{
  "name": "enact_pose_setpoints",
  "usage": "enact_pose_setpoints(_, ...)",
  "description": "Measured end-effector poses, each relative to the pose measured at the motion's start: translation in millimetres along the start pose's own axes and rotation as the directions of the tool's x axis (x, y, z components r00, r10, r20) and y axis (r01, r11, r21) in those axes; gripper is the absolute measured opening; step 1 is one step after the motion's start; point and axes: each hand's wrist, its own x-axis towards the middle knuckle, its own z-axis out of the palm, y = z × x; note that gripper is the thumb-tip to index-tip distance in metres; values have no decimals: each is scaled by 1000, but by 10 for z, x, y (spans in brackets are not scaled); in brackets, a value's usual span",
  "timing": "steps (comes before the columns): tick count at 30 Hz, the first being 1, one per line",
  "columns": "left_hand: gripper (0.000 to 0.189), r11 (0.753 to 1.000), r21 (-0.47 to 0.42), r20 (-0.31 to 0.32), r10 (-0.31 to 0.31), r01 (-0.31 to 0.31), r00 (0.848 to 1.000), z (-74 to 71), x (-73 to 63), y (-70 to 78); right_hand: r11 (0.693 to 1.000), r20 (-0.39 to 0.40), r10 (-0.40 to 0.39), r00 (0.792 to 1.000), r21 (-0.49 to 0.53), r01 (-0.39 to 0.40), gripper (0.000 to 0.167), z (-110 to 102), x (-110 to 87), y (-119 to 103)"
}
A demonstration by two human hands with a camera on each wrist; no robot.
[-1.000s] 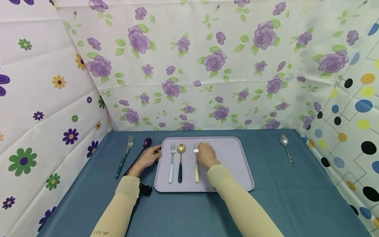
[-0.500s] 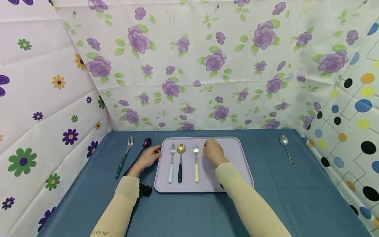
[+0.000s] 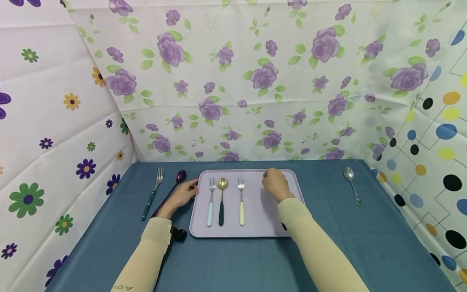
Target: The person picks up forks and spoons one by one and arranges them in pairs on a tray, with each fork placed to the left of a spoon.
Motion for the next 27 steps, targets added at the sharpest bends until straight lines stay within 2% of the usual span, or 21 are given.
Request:
enact_pose_setpoints(6, 49, 1000, -8, 0, -5, 5, 1000, 5, 4, -8, 1000, 8, -6, 1000, -9, 6, 31, -125, 8, 124)
enact_pose_setpoints(15, 50, 1000, -5, 0, -4, 4, 1000, 3, 6, -13, 998, 27, 55, 998, 23, -55, 35, -374, 15, 391)
enact_pose_setpoints(27, 50, 1000, -6, 1, -24, 24, 1000, -3, -5, -12, 991, 3, 125, 992, 39, -125, 37, -678, -29, 793)
